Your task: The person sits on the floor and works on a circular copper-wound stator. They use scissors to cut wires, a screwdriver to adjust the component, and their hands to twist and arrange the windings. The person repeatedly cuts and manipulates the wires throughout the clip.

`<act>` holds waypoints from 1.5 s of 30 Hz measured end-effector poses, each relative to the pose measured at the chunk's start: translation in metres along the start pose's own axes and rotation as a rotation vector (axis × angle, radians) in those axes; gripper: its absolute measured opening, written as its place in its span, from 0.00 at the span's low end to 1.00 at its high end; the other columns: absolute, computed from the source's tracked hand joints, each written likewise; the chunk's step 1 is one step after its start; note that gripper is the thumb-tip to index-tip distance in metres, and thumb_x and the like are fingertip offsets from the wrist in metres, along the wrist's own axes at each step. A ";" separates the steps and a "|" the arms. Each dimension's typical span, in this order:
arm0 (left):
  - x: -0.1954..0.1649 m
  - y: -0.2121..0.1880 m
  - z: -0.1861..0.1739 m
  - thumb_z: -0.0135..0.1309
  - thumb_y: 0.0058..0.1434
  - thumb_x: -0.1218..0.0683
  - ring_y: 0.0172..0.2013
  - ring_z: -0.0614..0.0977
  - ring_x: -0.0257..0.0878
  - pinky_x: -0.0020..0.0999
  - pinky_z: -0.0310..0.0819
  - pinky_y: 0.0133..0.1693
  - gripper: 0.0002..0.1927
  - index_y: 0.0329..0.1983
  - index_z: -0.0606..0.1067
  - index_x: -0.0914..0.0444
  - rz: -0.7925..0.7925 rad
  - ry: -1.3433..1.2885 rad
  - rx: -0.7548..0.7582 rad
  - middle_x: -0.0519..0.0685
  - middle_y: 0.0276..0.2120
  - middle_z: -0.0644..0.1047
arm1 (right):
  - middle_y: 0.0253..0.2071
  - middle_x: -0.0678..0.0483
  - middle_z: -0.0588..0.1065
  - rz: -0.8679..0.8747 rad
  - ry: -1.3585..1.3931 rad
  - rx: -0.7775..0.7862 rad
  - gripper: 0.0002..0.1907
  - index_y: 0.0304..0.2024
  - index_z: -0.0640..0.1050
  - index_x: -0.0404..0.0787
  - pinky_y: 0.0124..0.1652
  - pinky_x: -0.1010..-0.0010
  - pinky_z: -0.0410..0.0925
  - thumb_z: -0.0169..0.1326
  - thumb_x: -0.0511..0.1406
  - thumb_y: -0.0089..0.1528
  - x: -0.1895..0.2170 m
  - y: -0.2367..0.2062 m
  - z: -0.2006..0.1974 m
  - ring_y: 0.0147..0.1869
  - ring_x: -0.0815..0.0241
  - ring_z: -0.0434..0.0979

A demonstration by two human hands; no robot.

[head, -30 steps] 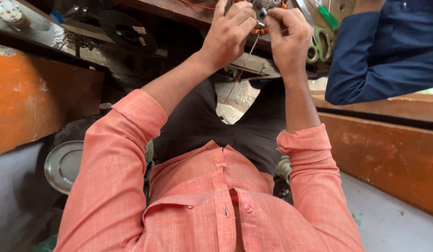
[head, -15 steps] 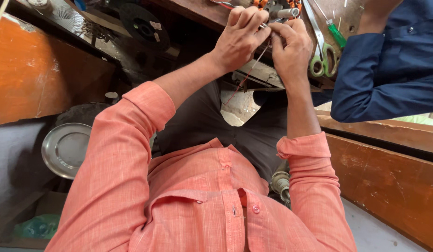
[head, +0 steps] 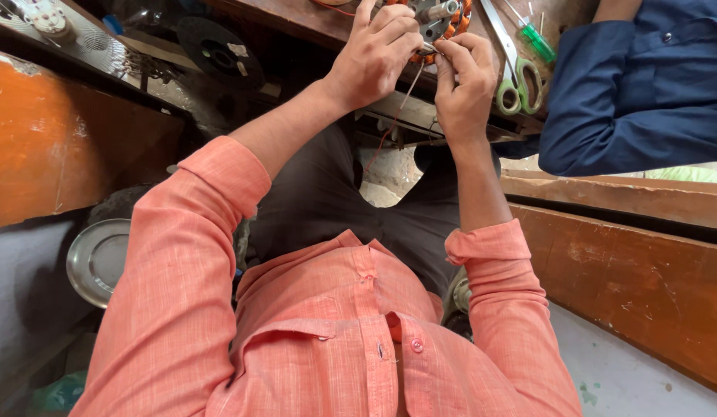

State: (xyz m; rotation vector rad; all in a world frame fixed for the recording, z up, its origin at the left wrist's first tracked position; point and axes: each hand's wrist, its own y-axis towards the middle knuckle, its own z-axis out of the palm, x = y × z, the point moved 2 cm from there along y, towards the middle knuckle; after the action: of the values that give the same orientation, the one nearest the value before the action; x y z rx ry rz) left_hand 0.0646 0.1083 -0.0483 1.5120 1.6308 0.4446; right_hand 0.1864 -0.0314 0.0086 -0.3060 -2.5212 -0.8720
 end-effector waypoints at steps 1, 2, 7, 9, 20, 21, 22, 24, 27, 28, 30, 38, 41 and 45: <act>0.000 0.000 0.000 0.55 0.69 0.61 0.62 0.72 0.44 0.54 0.53 0.68 0.07 0.50 0.77 0.63 0.011 -0.005 -0.011 0.48 0.52 0.76 | 0.48 0.49 0.75 -0.019 -0.013 -0.006 0.07 0.48 0.82 0.35 0.49 0.62 0.69 0.61 0.27 0.67 0.000 0.000 -0.001 0.51 0.51 0.75; 0.001 0.000 -0.001 0.55 0.69 0.61 0.62 0.72 0.43 0.54 0.54 0.68 0.07 0.50 0.77 0.63 0.020 -0.010 -0.022 0.48 0.52 0.76 | 0.48 0.49 0.75 -0.037 -0.025 -0.010 0.07 0.48 0.82 0.35 0.50 0.62 0.69 0.61 0.27 0.67 0.000 0.001 -0.001 0.52 0.50 0.76; 0.003 0.002 -0.005 0.55 0.69 0.62 0.61 0.73 0.42 0.54 0.56 0.68 0.07 0.49 0.77 0.64 0.064 0.018 -0.032 0.48 0.51 0.76 | 0.48 0.48 0.75 -0.075 -0.075 0.038 0.07 0.49 0.82 0.34 0.53 0.61 0.69 0.59 0.26 0.68 0.001 0.005 -0.004 0.52 0.49 0.76; 0.003 0.002 -0.006 0.54 0.69 0.63 0.61 0.73 0.43 0.53 0.56 0.68 0.05 0.47 0.77 0.65 0.064 0.005 -0.021 0.48 0.52 0.76 | 0.48 0.48 0.75 -0.090 -0.102 0.056 0.07 0.49 0.82 0.34 0.53 0.61 0.69 0.59 0.26 0.68 0.002 0.006 -0.004 0.52 0.49 0.76; 0.006 0.000 -0.001 0.54 0.66 0.64 0.61 0.72 0.43 0.54 0.54 0.69 0.09 0.49 0.78 0.64 0.051 0.014 0.010 0.48 0.52 0.75 | 0.49 0.46 0.73 -0.085 -0.036 0.174 0.09 0.50 0.80 0.31 0.50 0.60 0.71 0.58 0.23 0.67 -0.003 0.015 -0.009 0.51 0.48 0.77; 0.006 0.000 -0.001 0.54 0.66 0.64 0.61 0.72 0.43 0.55 0.53 0.70 0.10 0.49 0.78 0.63 0.054 0.026 0.007 0.47 0.52 0.75 | 0.49 0.46 0.73 -0.113 -0.050 0.173 0.10 0.52 0.80 0.31 0.50 0.60 0.72 0.58 0.22 0.67 -0.002 0.015 -0.010 0.52 0.48 0.78; 0.006 0.000 -0.001 0.54 0.65 0.64 0.61 0.72 0.44 0.56 0.52 0.71 0.10 0.49 0.78 0.63 0.049 0.027 0.007 0.47 0.52 0.75 | 0.49 0.46 0.73 -0.121 -0.052 0.166 0.10 0.51 0.80 0.32 0.50 0.61 0.72 0.58 0.23 0.67 -0.002 0.015 -0.010 0.51 0.48 0.78; 0.005 0.001 -0.001 0.54 0.65 0.64 0.61 0.71 0.44 0.57 0.50 0.71 0.10 0.49 0.78 0.63 0.037 0.029 0.006 0.47 0.52 0.75 | 0.49 0.47 0.74 -0.135 -0.055 0.153 0.09 0.49 0.81 0.33 0.49 0.62 0.73 0.59 0.23 0.67 -0.002 0.014 -0.009 0.51 0.50 0.79; 0.003 0.002 -0.002 0.54 0.64 0.63 0.62 0.71 0.46 0.59 0.47 0.72 0.10 0.48 0.77 0.63 0.032 0.038 0.033 0.48 0.51 0.74 | 0.48 0.47 0.74 -0.148 -0.055 0.158 0.07 0.47 0.80 0.33 0.48 0.62 0.72 0.59 0.23 0.67 -0.004 0.015 -0.009 0.49 0.49 0.78; 0.003 0.002 -0.002 0.54 0.64 0.63 0.62 0.71 0.46 0.59 0.47 0.72 0.10 0.48 0.77 0.63 0.033 0.043 0.036 0.47 0.51 0.74 | 0.47 0.47 0.73 -0.122 -0.034 0.175 0.07 0.46 0.80 0.33 0.47 0.63 0.72 0.58 0.22 0.67 -0.006 0.016 -0.008 0.49 0.49 0.78; 0.002 0.003 -0.003 0.53 0.64 0.64 0.62 0.71 0.45 0.59 0.47 0.72 0.10 0.48 0.77 0.62 0.032 0.050 0.045 0.46 0.51 0.74 | 0.47 0.46 0.72 -0.067 0.010 0.211 0.06 0.44 0.79 0.33 0.45 0.64 0.72 0.57 0.21 0.66 -0.010 0.019 -0.008 0.48 0.50 0.77; 0.004 0.006 -0.002 0.54 0.63 0.65 0.61 0.72 0.45 0.58 0.48 0.72 0.10 0.46 0.77 0.63 0.043 0.027 0.063 0.48 0.50 0.75 | 0.46 0.46 0.70 -0.048 0.027 0.259 0.08 0.43 0.77 0.33 0.48 0.62 0.70 0.58 0.21 0.64 -0.022 0.028 -0.003 0.49 0.50 0.74; 0.005 0.006 -0.002 0.54 0.62 0.65 0.60 0.72 0.46 0.58 0.49 0.71 0.10 0.46 0.78 0.63 0.043 -0.013 0.060 0.48 0.50 0.75 | 0.44 0.47 0.70 -0.006 0.052 0.255 0.08 0.42 0.77 0.34 0.47 0.63 0.69 0.59 0.21 0.64 -0.024 0.028 -0.002 0.48 0.52 0.74; 0.004 0.007 -0.002 0.55 0.62 0.65 0.61 0.72 0.46 0.57 0.49 0.72 0.10 0.47 0.78 0.63 0.045 0.000 0.054 0.48 0.50 0.74 | 0.43 0.48 0.69 0.036 0.084 0.243 0.08 0.42 0.78 0.34 0.45 0.64 0.69 0.60 0.22 0.62 -0.023 0.028 -0.002 0.47 0.52 0.74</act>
State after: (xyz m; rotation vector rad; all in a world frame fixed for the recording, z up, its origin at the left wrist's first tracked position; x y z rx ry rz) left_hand 0.0674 0.1138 -0.0430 1.5910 1.6229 0.4281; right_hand 0.2171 -0.0119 0.0133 -0.2297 -2.5017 -0.5446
